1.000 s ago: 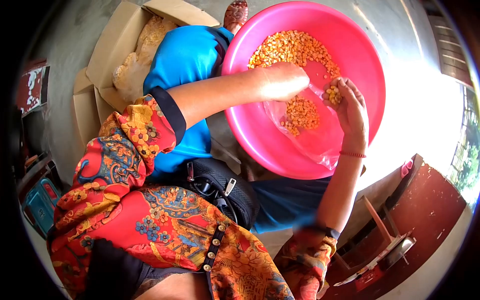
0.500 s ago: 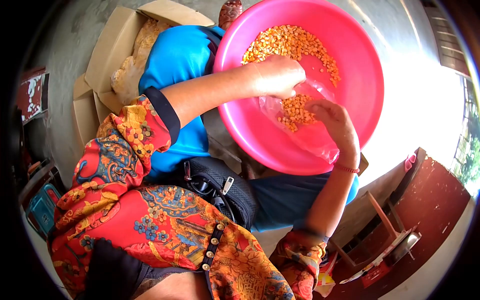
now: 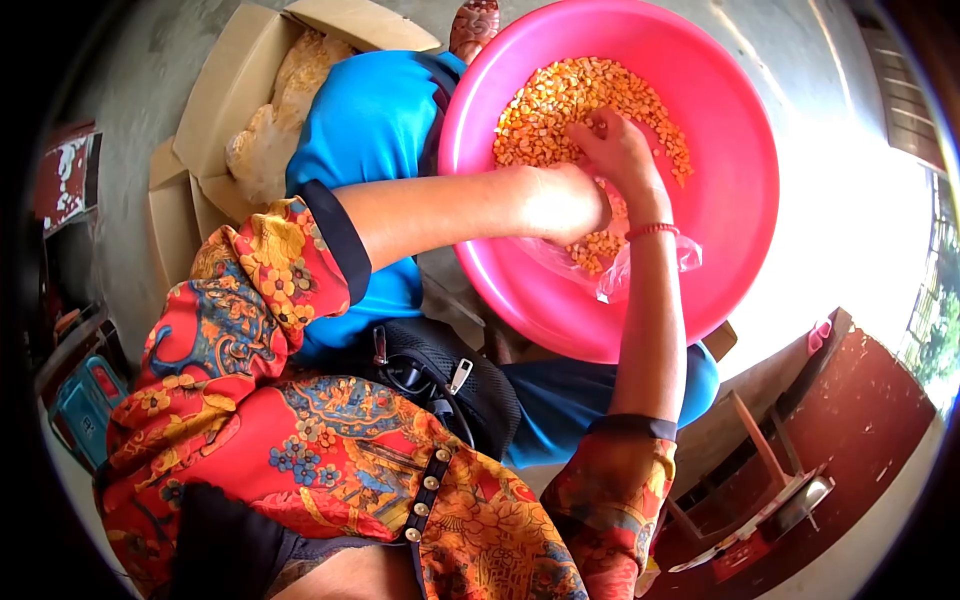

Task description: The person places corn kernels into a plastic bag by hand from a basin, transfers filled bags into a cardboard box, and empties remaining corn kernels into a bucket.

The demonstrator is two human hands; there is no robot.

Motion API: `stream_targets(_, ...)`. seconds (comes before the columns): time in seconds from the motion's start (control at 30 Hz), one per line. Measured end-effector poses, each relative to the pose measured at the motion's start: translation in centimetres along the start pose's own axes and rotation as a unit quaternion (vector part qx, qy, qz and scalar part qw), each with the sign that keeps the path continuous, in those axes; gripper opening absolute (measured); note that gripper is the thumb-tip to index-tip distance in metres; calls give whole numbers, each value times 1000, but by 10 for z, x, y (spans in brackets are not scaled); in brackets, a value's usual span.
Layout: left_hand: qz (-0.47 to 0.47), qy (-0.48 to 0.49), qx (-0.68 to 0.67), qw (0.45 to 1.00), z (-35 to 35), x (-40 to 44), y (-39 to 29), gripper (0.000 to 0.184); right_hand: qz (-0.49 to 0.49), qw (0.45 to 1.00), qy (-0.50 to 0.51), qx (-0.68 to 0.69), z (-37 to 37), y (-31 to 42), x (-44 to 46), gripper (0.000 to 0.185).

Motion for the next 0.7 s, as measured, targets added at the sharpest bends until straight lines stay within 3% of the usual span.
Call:
stream_targets(0.03, -43, -29, 13, 999, 0, 2, -2, 18, 0, 1000, 2, 0, -5, -6, 13, 33)
stream_targets(0.07, -85, -58, 27, 994, 1, 4, -5, 14, 78, 985, -80, -131, -6, -8, 25, 35)
stream_targets(0.1, -86, -58, 26, 994, 3, 1, -6, 14, 154, 940, -160, -259, -9, 9, 21, 37)
stream_targets(0.13, -67, -28, 26, 997, 4, -1, -4, 15, 154, 940, -160, -260, -9, 14, 19, 37)
stream_targets(0.17, -48, 1, 27, 998, 4, -2, -2, 16, 67, 994, -75, -38, -7, 4, 22, 36)
stream_targets(0.2, -48, 0, 27, 999, 1, 1, -1, 16, -24, 982, 15, 187, -15, 1, 18, 35)
stream_targets(0.23, -47, -24, 13, 999, -1, 5, 1, 17, -39, 958, 5, 283, -16, -2, 12, 26)
stream_targets(0.27, -46, -48, 0, 998, -2, 8, 4, 19, -39, 959, 5, 282, -15, -5, 11, 26)
stream_targets(0.33, -48, -65, 3, 997, 1, 7, 7, 19, 27, 897, 54, 437, -13, -12, 11, 17)
stream_targets(0.4, -53, -80, 7, 995, 4, 2, 6, 19, 48, 894, 84, 438, -1, -23, 11, 13)
stream_targets(0.47, -55, -104, 8, 993, 13, -8, 6, 18, 84, 829, 119, 540, 8, -31, 9, 14)
stream_targets(0.6, -46, -131, 31, 990, 14, -8, 10, 12, 118, 866, 20, 485, 35, -30, -26, 18)
stream_targets(0.7, -43, -176, 12, 983, 14, -2, 16, 12, 126, 888, 48, 440, 43, -33, -59, 20)
Point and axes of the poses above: each hand's wrist, its own x-axis towards the middle knuckle, its own z-axis out of the back of the hand, y = z × x, the point moved 5 cm from there along x, towards the middle knuckle, and after that the axes turned 11 degrees about y, right-handed, at the moved point
